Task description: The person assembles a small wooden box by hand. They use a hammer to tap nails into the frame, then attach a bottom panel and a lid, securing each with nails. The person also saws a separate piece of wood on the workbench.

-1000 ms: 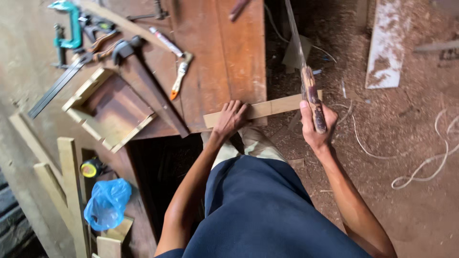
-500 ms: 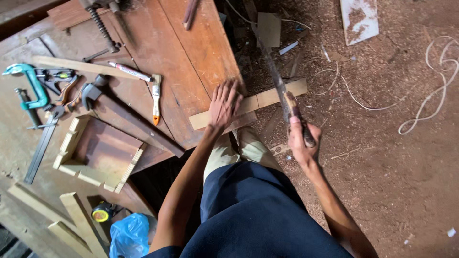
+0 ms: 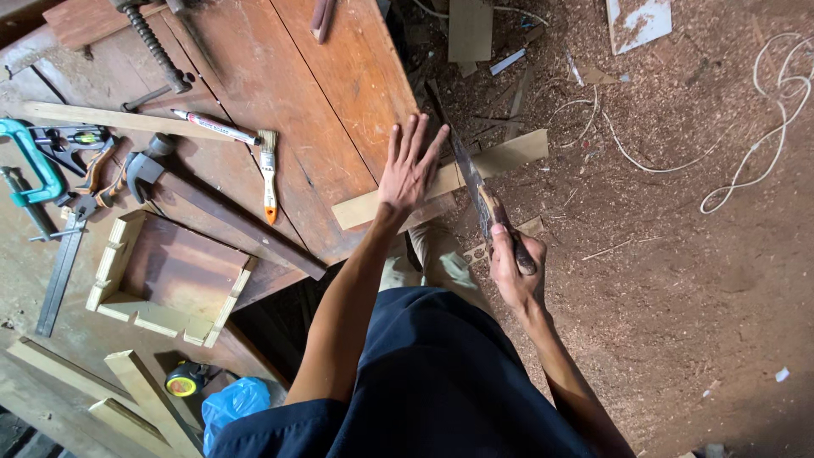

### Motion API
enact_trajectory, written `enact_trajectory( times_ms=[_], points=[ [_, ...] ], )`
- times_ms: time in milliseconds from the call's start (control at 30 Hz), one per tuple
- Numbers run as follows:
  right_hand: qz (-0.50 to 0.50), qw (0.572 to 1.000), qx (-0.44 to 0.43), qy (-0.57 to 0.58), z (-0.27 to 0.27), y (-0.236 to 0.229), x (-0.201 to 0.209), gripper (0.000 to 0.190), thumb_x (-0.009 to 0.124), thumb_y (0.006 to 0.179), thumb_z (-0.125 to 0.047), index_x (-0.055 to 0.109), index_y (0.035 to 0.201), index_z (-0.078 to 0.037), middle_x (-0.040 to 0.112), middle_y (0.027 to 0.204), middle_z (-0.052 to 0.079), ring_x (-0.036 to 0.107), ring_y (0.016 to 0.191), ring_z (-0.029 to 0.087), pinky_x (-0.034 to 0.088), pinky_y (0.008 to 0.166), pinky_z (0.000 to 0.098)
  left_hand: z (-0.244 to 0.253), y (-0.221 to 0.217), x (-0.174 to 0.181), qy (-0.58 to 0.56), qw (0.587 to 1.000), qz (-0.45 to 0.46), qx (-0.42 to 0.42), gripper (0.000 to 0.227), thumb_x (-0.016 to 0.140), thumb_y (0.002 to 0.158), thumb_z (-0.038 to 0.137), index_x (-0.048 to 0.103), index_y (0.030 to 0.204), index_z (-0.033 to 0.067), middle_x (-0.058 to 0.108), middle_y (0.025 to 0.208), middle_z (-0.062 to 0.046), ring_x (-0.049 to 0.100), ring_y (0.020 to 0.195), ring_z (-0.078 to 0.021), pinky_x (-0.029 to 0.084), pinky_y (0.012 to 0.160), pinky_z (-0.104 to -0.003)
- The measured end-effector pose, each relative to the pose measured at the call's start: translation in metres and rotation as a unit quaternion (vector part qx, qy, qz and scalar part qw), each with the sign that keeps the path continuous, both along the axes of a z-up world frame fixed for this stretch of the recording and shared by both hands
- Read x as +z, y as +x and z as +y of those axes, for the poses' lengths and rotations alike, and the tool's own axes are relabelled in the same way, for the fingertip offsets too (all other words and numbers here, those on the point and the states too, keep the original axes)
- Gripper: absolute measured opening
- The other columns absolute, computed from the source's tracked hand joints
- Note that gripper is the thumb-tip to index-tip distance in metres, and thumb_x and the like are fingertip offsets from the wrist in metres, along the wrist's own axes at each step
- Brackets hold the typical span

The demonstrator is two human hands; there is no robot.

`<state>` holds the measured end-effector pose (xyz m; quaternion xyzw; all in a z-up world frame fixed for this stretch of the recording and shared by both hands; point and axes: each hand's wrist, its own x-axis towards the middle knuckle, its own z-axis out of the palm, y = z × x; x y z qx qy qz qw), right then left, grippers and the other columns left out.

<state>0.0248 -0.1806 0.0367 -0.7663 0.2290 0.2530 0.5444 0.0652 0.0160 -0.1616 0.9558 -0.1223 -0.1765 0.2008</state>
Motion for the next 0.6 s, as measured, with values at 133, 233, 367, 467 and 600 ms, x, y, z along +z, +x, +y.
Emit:
enact_trajectory(
  times_ms=[133, 233, 367, 467, 600],
  points=[
    [-0.039, 0.998, 0.044, -0.020, -0.003, -0.008, -0.009, 0.043, 0.054, 0.106, -0.031, 0.056, 0.068, -0.010, 0.049, 0.049, -0.003, 0.049, 0.038, 0.007, 0.037, 0.035, 0.0251, 0.002, 0.001, -0.001, -0.013, 1.000, -0.003, -0.027, 0.059, 0.039, 0.112, 0.033, 0.017, 0.166, 0.0249, 0.021, 0.170, -0.018, 0.017, 0.159, -0.0340, 0.008, 0.130, -0.057],
    [-0.020, 0.999, 0.023, -0.008, -0.005, -0.013, -0.013, 0.040, 0.054, 0.104, -0.030, 0.057, 0.069, -0.010, 0.049, 0.048, -0.003, 0.049, 0.036, 0.008, 0.038, 0.032, 0.0264, 0.003, -0.001, -0.002, -0.012, 0.999, 0.007, -0.029, 0.059, 0.038, 0.112, 0.033, 0.017, 0.166, 0.0251, 0.022, 0.170, -0.017, 0.018, 0.159, -0.0337, 0.007, 0.130, -0.057],
    [-0.026, 0.999, 0.039, -0.015, -0.008, -0.010, -0.013, 0.041, 0.054, 0.104, -0.030, 0.057, 0.068, -0.010, 0.049, 0.048, -0.003, 0.048, 0.037, 0.007, 0.038, 0.033, 0.0262, 0.001, 0.001, -0.005, -0.015, 0.999, 0.001, -0.029, 0.058, 0.038, 0.111, 0.034, 0.017, 0.165, 0.0251, 0.023, 0.169, -0.017, 0.017, 0.158, -0.0340, 0.006, 0.128, -0.058],
    [-0.020, 0.999, 0.048, -0.017, -0.006, -0.010, -0.009, 0.043, 0.054, 0.106, -0.030, 0.056, 0.068, -0.010, 0.048, 0.049, -0.003, 0.048, 0.038, 0.007, 0.037, 0.035, 0.0257, 0.003, -0.002, -0.006, -0.011, 0.999, 0.003, -0.034, 0.058, 0.036, 0.113, 0.033, 0.016, 0.167, 0.0247, 0.023, 0.171, -0.015, 0.016, 0.159, -0.0333, 0.005, 0.130, -0.057],
    [0.000, 0.999, 0.034, -0.008, -0.006, -0.008, -0.006, 0.042, 0.054, 0.105, -0.030, 0.057, 0.069, -0.010, 0.048, 0.050, -0.003, 0.048, 0.038, 0.007, 0.037, 0.035, 0.0256, 0.001, -0.002, -0.010, 0.016, 0.999, 0.012, -0.049, 0.059, 0.034, 0.112, 0.033, 0.014, 0.167, 0.0244, 0.022, 0.171, -0.014, 0.015, 0.159, -0.0333, 0.004, 0.129, -0.057]
  ],
)
